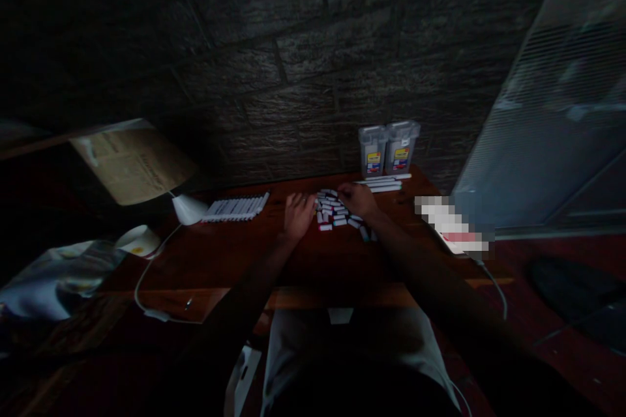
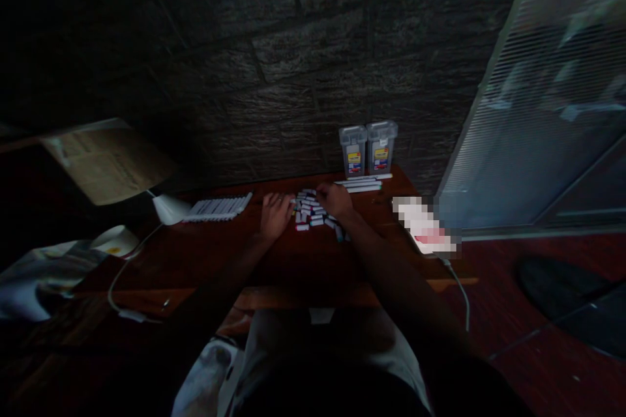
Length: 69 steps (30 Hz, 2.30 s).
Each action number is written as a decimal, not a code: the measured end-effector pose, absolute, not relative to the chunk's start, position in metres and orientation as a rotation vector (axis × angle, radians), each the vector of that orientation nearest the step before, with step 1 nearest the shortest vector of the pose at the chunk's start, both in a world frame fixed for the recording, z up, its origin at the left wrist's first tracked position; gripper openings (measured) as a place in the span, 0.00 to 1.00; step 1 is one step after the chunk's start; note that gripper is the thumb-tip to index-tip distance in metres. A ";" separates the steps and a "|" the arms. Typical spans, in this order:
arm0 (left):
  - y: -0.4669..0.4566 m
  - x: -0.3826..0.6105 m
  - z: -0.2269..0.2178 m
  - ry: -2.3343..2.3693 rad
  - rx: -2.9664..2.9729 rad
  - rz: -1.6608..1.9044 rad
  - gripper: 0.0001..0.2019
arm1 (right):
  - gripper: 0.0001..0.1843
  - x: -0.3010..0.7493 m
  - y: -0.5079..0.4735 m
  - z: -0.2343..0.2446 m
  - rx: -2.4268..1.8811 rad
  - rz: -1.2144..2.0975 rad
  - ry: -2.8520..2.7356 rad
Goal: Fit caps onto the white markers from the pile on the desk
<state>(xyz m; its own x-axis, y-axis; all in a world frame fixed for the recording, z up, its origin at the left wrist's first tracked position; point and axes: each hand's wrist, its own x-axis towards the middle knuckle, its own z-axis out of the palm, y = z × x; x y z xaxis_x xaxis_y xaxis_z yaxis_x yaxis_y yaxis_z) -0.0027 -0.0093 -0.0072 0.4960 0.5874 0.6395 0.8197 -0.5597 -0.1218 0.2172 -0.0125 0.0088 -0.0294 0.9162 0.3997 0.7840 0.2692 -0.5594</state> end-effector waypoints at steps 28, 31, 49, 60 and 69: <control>-0.016 -0.007 -0.006 -0.802 -2.353 -0.878 0.13 | 0.25 0.202 -0.007 -0.006 -0.783 0.711 -1.863; -0.017 -0.007 -0.005 -0.885 -2.403 -0.847 0.14 | 0.24 0.200 -0.008 -0.008 -0.854 0.646 -1.856; -0.017 -0.013 -0.015 -1.382 -2.534 -1.112 0.17 | 0.11 0.200 -0.015 0.007 -0.802 0.541 -1.791; -0.014 -0.016 -0.013 -1.377 -2.579 -1.330 0.26 | 0.09 0.193 -0.027 0.014 -0.832 0.415 -1.916; -0.013 -0.015 -0.012 -1.493 -2.537 -1.523 0.25 | 0.10 0.192 -0.026 0.012 -0.760 0.446 -1.890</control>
